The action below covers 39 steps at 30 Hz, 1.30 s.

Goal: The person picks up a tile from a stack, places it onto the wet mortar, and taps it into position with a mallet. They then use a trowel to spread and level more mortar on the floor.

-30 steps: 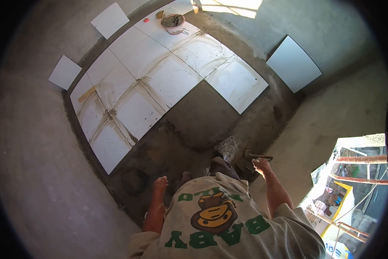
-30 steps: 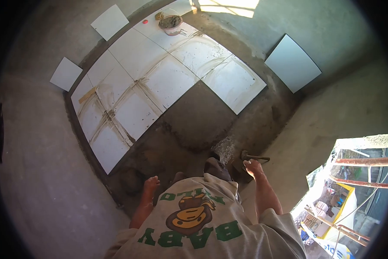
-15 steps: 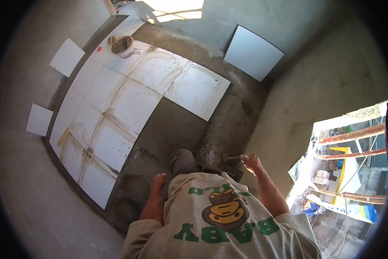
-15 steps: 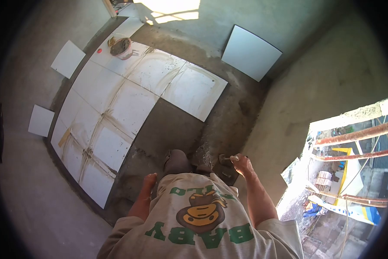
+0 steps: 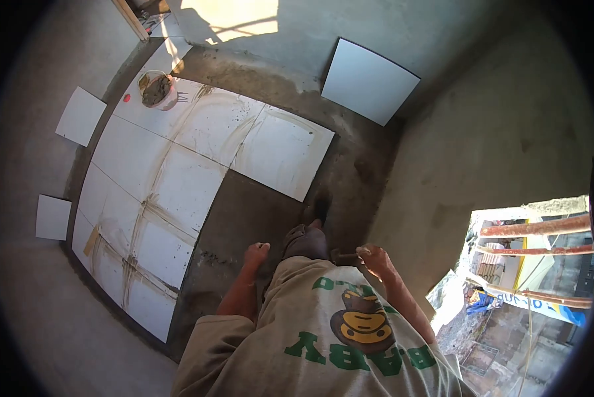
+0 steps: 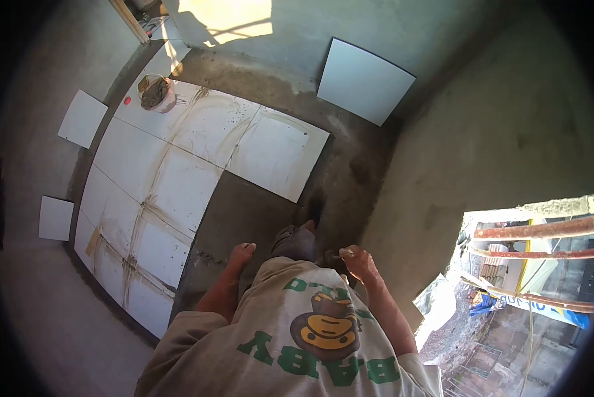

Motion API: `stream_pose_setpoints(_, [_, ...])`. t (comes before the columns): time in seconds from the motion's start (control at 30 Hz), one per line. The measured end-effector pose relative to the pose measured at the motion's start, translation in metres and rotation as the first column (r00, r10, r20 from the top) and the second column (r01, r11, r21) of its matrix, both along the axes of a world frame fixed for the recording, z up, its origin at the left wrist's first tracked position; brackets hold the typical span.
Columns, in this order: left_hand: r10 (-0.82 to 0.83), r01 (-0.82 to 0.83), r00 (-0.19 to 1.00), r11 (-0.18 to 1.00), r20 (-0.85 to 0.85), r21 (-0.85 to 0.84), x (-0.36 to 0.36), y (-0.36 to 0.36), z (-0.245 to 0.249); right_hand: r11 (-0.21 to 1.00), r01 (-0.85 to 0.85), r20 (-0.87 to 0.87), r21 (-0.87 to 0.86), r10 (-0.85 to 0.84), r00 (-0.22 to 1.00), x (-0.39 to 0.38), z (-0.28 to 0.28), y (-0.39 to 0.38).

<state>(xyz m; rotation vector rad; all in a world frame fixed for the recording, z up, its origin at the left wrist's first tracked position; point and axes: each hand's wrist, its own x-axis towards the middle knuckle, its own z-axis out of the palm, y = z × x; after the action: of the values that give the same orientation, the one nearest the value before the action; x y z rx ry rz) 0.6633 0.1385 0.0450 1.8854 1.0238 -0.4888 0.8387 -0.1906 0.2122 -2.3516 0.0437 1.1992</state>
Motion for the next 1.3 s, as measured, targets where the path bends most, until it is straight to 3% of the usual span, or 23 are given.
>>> stream_pose_setpoints(0.1, [-0.017,0.019,0.999,0.998,-0.04,0.064,0.03,-0.001,-0.002,0.999,-0.028,0.062,0.042,0.025,0.998,0.061,-0.019,0.008])
stream_pose_setpoints(0.17, [-0.048,0.053,0.994,0.997,-0.1,0.049,0.046,0.001,-0.014,0.998,-0.053,0.04,0.026,0.052,0.998,0.107,-0.037,0.005])
stream_pose_setpoints(0.23, [0.011,-0.012,0.989,1.0,-0.149,-0.006,0.073,0.001,-0.001,0.997,-0.073,0.018,0.014,0.073,0.997,0.144,-0.038,-0.002])
stream_pose_setpoints(0.3, [0.069,-0.077,0.984,0.996,-0.167,-0.041,0.122,0.011,0.004,0.975,-0.154,0.205,-0.159,0.185,0.961,0.192,-0.038,-0.007])
stream_pose_setpoints(0.37, [-0.045,0.053,0.992,0.996,-0.117,0.066,0.162,0.015,0.01,0.98,-0.08,0.211,-0.18,0.118,0.97,0.237,-0.045,-0.023])
stream_pose_setpoints(0.43, [-0.033,0.038,0.995,0.998,-0.092,0.055,0.212,0.032,0.016,0.996,0.027,0.181,-0.082,-0.012,0.983,0.271,-0.084,-0.063])
stream_pose_setpoints(0.47, [0.018,-0.017,0.999,1.0,-0.027,0.005,0.239,0.04,0.019,0.997,0.025,0.19,-0.073,-0.011,0.982,0.285,-0.08,-0.062])
stream_pose_setpoints(0.53, [0.088,-0.086,0.995,0.995,0.045,-0.048,0.286,0.051,0.035,0.969,0.246,0.061,0.007,-0.246,0.967,0.301,-0.068,-0.068])
stream_pose_setpoints(0.6, [0.219,-0.213,0.949,0.976,0.226,-0.05,0.318,0.056,0.057,0.981,0.187,0.065,-0.045,-0.184,0.981,0.311,-0.07,-0.07])
stream_pose_setpoints(0.67, [0.329,-0.314,0.912,0.944,0.244,-0.099,0.33,0.057,0.064,0.989,0.116,0.064,-0.096,-0.11,0.992,0.321,-0.099,-0.089])
stream_pose_setpoints(0.73, [0.443,-0.419,0.86,0.896,0.252,-0.145,0.33,0.059,0.06,0.981,-0.086,0.082,-0.173,0.101,0.991,0.343,-0.148,-0.12])
stream_pose_setpoints(0.77, [0.437,-0.419,0.881,0.899,0.182,-0.127,0.318,0.058,0.042,0.974,-0.133,0.034,-0.184,0.141,0.989,0.359,-0.141,-0.113])
stream_pose_setpoints(0.8, [0.43,-0.42,0.896,0.901,0.107,-0.11,0.302,0.055,0.023,0.97,-0.164,0.023,-0.179,0.171,0.985,0.374,-0.127,-0.102])
stream_pose_setpoints(0.87, [0.511,-0.509,0.859,0.859,0.021,-0.055,0.258,0.04,-0.019,0.987,-0.009,-0.072,-0.163,-0.003,0.997,0.409,-0.099,-0.069])
stream_pose_setpoints(0.9, [0.524,-0.524,0.852,0.852,-0.007,0.002,0.23,0.029,-0.044,0.992,-0.017,-0.082,-0.128,0.006,0.997,0.43,-0.1,-0.061])
stream_pose_setpoints(1.03, [0.615,-0.6,0.777,0.788,-0.133,0.138,0.159,-0.034,-0.053,0.97,-0.22,-0.208,-0.104,0.195,0.959,0.541,-0.122,-0.02])
stream_pose_setpoints(1.1, [0.597,-0.553,0.783,0.796,-0.175,0.245,0.137,-0.08,-0.074,0.952,-0.293,-0.1,-0.092,0.284,0.954,0.584,-0.089,0.033])
stream_pose_setpoints(1.17, [0.712,-0.672,0.683,0.7,-0.162,0.242,0.152,-0.127,-0.068,0.842,-0.525,-0.067,-0.126,0.521,0.851,0.648,-0.092,0.073])
stream_pose_setpoints(1.2, [0.783,-0.751,0.604,0.621,-0.147,0.224,0.168,-0.148,-0.067,0.677,-0.735,0.151,-0.048,0.732,0.665,0.699,-0.134,0.071])
stream_pose_setpoints(1.23, [0.532,-0.464,0.782,0.845,-0.326,0.265,0.2,-0.158,-0.037,0.452,-0.892,0.372,-0.024,0.832,0.411,0.743,-0.181,0.066])
stream_pose_setpoints(1.27, [0.552,-0.488,0.765,0.833,-0.333,0.261,0.225,-0.175,-0.03,0.661,-0.75,0.258,0.023,0.721,0.644,0.747,-0.151,0.099])
stream_pose_setpoints(1.3, [0.725,-0.694,0.661,0.688,-0.193,0.212,0.248,-0.194,-0.027,0.829,-0.558,0.134,0.03,0.55,0.824,0.74,-0.097,0.144])
